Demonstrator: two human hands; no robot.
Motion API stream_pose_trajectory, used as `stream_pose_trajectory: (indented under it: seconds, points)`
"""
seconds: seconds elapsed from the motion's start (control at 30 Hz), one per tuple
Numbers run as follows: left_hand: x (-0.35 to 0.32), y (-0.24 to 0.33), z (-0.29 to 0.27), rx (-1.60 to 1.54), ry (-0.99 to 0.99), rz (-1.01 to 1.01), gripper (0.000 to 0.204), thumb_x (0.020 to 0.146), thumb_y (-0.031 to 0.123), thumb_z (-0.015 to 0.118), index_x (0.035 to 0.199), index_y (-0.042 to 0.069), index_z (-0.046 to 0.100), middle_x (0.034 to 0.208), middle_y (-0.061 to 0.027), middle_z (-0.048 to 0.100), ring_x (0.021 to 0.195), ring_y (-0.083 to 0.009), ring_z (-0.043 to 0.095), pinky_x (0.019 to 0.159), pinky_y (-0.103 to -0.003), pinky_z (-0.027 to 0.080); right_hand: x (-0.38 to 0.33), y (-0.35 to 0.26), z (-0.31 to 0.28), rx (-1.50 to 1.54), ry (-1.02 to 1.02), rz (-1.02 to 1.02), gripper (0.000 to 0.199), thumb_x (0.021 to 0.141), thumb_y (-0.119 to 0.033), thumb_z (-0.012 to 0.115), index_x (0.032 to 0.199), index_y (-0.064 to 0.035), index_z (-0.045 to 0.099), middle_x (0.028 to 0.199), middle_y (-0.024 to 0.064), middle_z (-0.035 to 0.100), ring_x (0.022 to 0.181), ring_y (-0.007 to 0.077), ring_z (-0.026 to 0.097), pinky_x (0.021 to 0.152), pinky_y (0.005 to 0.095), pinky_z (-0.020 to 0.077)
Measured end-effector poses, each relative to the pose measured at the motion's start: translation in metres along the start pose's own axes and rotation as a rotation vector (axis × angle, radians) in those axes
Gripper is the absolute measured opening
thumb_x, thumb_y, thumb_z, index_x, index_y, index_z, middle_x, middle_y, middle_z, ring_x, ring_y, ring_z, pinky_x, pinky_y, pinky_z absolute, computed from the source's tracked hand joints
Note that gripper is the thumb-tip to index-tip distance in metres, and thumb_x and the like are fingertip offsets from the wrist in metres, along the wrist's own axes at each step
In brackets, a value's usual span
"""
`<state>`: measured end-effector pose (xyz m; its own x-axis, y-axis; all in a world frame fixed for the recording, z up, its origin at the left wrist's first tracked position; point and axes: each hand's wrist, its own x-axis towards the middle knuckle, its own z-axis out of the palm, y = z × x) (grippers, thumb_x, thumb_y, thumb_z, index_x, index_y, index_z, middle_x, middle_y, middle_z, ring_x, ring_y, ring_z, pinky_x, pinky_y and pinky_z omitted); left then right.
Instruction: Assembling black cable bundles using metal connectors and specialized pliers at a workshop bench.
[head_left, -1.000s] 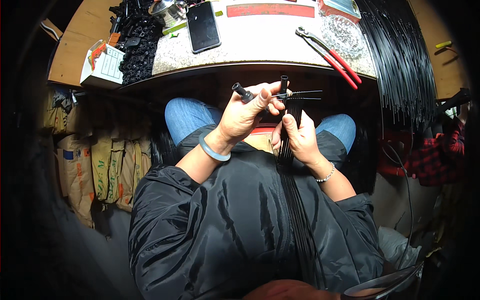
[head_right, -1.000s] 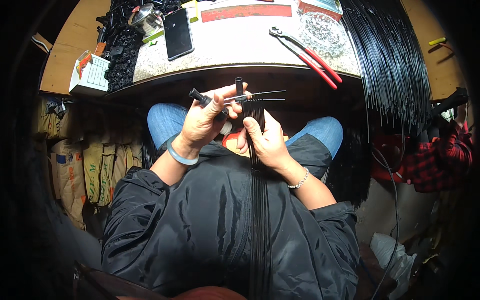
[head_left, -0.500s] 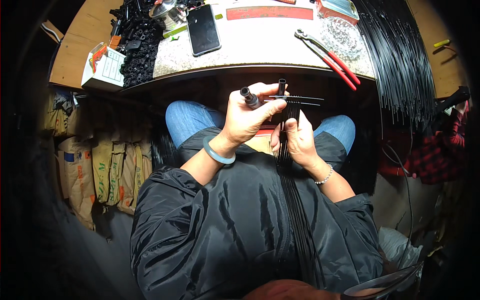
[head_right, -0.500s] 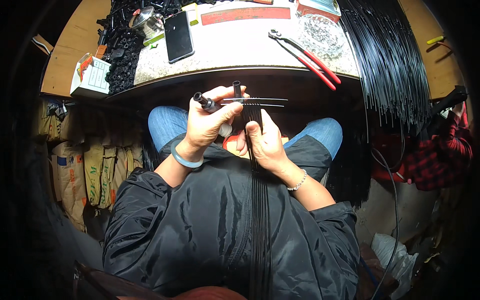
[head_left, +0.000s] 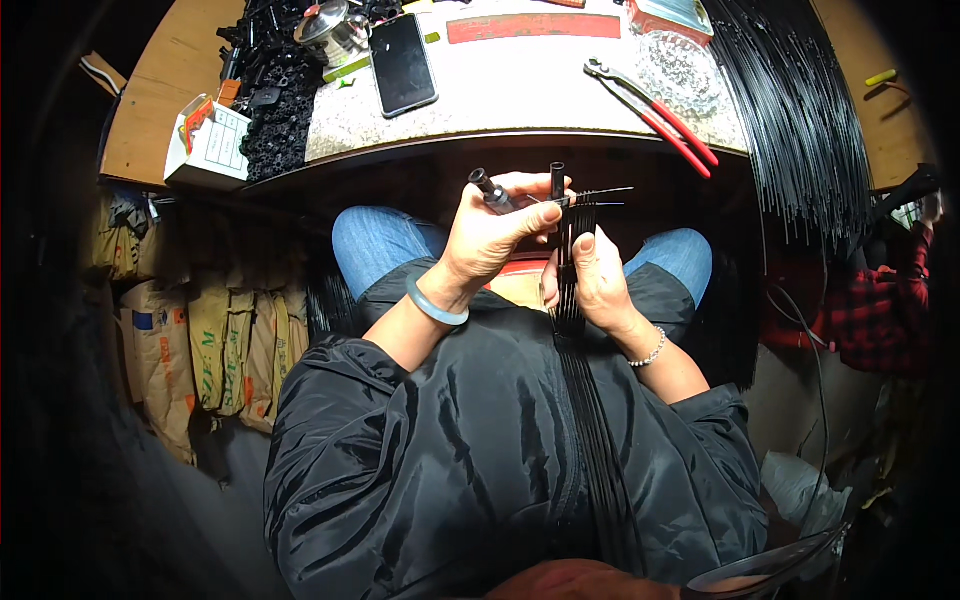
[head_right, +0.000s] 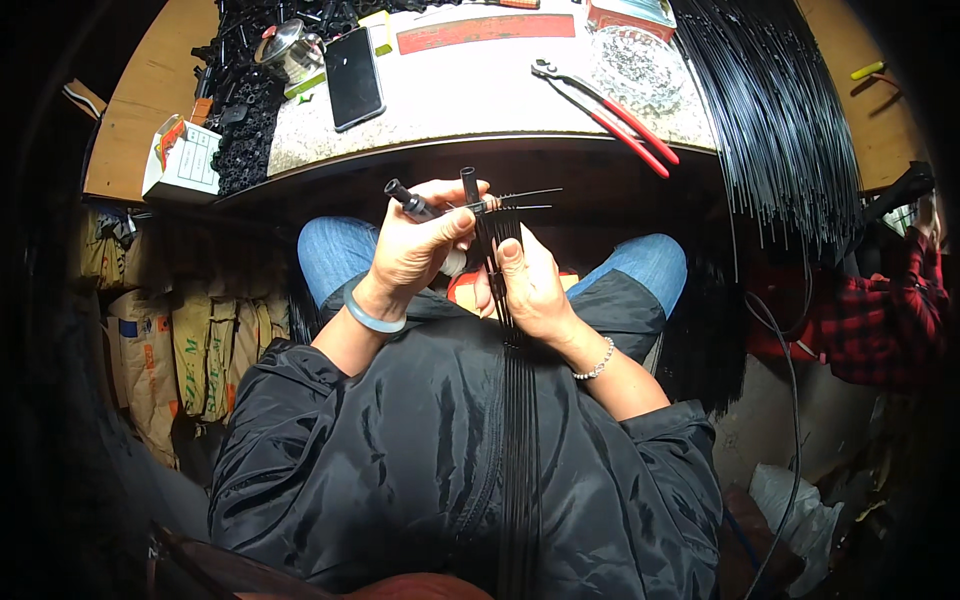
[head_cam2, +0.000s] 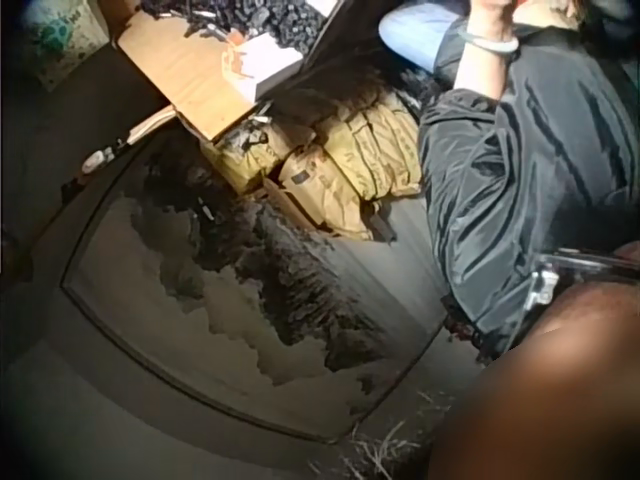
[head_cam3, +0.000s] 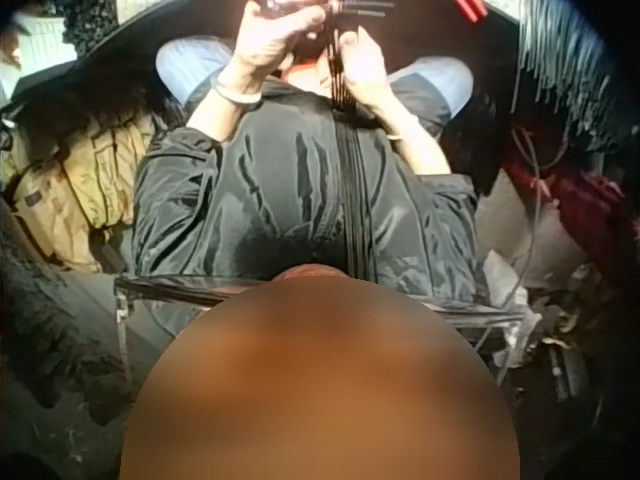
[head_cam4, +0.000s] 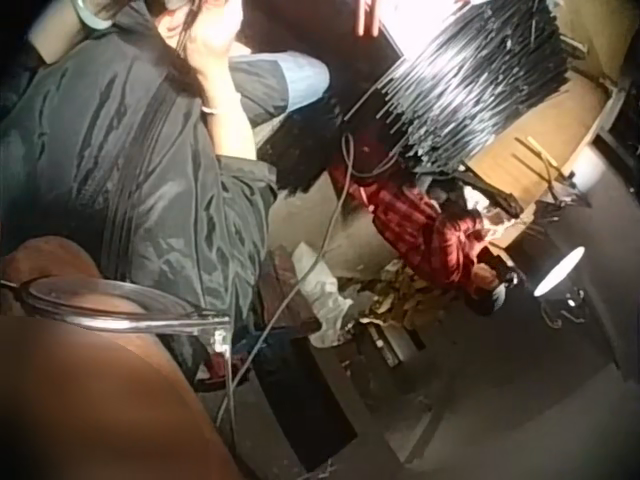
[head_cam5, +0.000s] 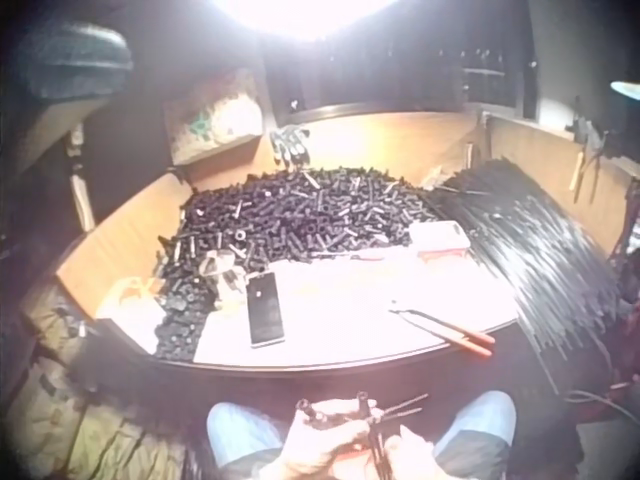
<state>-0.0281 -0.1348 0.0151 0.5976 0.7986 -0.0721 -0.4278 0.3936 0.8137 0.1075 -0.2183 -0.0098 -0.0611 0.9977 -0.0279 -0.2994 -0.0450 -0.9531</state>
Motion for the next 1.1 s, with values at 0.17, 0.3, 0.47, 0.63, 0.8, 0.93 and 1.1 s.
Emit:
stream_pose_trajectory:
  seconds: [0.17,0.3,0.47,0.63,0.8,0.93,1.1]
  points:
    - [0.004,-0.001,-0.004,0.059,-0.045,-0.008,0.026,0.08,0.005,0.069,0.103,-0.003,0.062,0.088,-0.0084,0.066,0.066,-0.0099,0.058,0.056,-0.021,0.046,-0.001,-0.003,-0.001,-0.053,-0.014,-0.035,0.058,0.092,-0.056,0.032,0.102,0.0001,0.042,0.056,0.0079,0.054,0.043,0.0119,0.052,0.042,0.0216,0.0432]
    - [0.006,-0.001,-0.007,0.093,-0.082,-0.017,0.024,0.079,0.008,0.07,0.099,-0.003,0.064,0.082,-0.0063,0.065,0.059,-0.008,0.053,0.052,-0.02,0.042,-0.002,-0.003,0.0,-0.033,0.007,-0.021,0.059,0.091,-0.056,0.032,0.104,0.0005,0.041,0.056,0.0076,0.054,0.043,0.0115,0.052,0.042,0.0216,0.0431]
    - [0.007,0.005,-0.005,0.096,-0.125,-0.06,0.017,0.079,0.008,0.07,0.092,-0.001,0.064,0.083,-0.0049,0.065,0.068,-0.009,0.059,0.059,-0.021,0.048,0.003,-0.003,-0.01,-0.013,-0.132,0.028,0.064,0.092,-0.057,0.026,0.112,0.0029,0.039,0.056,0.0097,0.055,0.042,0.0125,0.052,0.041,0.0214,0.0441]
    - [0.007,-0.001,-0.011,0.164,-0.126,-0.047,0.022,0.08,0.013,0.071,0.095,-0.001,0.062,0.086,-0.0047,0.065,0.068,-0.0091,0.058,0.06,-0.021,0.047,0.002,-0.006,-0.011,-0.015,-0.159,0.038,0.064,0.092,-0.057,0.027,0.108,0.0032,0.041,0.057,0.0101,0.055,0.042,0.0123,0.052,0.041,0.0212,0.0444]
    - [0.013,-0.001,-0.016,0.129,-0.084,-0.094,0.02,0.078,0.013,0.072,0.091,0.003,0.06,0.084,-0.0049,0.065,0.067,-0.0087,0.059,0.06,-0.02,0.047,0.002,0.001,-0.011,0.009,-0.082,0.081,0.068,0.089,-0.062,0.027,0.088,0.0021,0.05,0.053,0.0097,0.055,0.042,0.013,0.053,0.041,0.0223,0.0445]
    - [0.014,-0.001,-0.019,0.129,-0.106,-0.084,0.021,0.079,0.013,0.072,0.091,0.002,0.06,0.083,-0.0051,0.065,0.067,-0.0088,0.058,0.06,-0.021,0.048,0.003,-0.003,-0.009,0.002,-0.101,0.078,0.072,0.088,-0.064,0.024,0.085,0.002,0.051,0.053,0.0108,0.056,0.042,0.0137,0.053,0.041,0.023,0.0442]
    - [0.016,0.0,-0.024,0.092,-0.192,-0.107,0.02,0.079,0.013,0.071,0.089,0.0,0.059,0.081,-0.0067,0.064,0.064,-0.0109,0.059,0.058,-0.023,0.049,0.006,-0.004,-0.014,0.04,-0.186,0.097,0.074,0.089,-0.064,0.022,0.088,0.0033,0.053,0.055,0.0133,0.057,0.042,0.0142,0.053,0.041,0.0223,0.044]
